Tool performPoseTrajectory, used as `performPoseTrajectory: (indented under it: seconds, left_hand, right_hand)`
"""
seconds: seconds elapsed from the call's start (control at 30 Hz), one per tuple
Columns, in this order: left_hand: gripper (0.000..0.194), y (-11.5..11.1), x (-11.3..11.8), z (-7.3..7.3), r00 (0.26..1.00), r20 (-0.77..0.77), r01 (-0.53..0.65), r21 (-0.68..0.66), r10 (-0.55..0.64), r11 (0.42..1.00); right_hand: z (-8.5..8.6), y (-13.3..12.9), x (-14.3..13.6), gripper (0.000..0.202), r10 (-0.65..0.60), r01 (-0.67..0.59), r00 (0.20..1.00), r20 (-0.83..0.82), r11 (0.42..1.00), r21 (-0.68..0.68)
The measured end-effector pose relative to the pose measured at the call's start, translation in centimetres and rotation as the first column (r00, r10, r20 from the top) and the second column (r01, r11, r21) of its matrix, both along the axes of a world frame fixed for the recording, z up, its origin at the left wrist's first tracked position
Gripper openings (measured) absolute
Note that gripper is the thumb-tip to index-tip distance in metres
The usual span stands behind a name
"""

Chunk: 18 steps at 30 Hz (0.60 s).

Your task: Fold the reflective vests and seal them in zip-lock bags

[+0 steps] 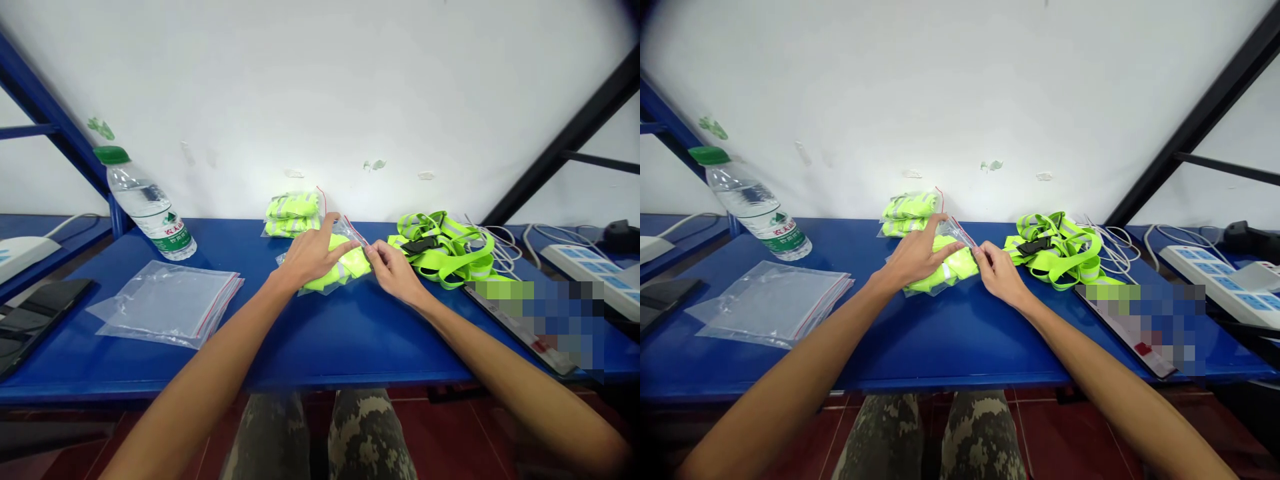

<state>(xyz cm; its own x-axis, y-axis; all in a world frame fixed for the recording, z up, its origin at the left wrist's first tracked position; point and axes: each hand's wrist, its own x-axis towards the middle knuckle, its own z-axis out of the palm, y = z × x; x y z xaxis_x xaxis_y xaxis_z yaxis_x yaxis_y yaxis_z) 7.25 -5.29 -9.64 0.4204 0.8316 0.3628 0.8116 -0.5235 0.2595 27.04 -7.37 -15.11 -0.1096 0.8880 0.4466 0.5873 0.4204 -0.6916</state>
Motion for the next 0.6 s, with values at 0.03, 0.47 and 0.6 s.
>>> performPoseTrajectory:
  seconds: [0.03, 0.47, 0.6]
  left_hand:
    - [0.078, 0.0, 0.0, 0.1, 1.0, -0.002, -0.024, 0.0, 0.024, 1.0]
    - [0.072, 0.9, 0.1, -2.0, 0.995, -0.023, -0.095, -0.12, 0.093, 0.988]
    - [0.067, 0.9, 0.1, -2.0, 0.999, -0.024, -0.042, -0.124, 0.039, 0.991]
  right_hand:
    - [0.0, 0.0, 0.0, 0.044, -0.013, 0.014, 1.0, -0.005, 1.0, 0.013]
    - [-1.4, 1.5, 1.0, 0.045, 0.118, -0.205, 0.945, -0.304, 0.94, -0.272]
    - [-1.8, 1.8, 1.1, 0.046, 0.149, -0.233, 0.939, -0.311, 0.938, -0.255]
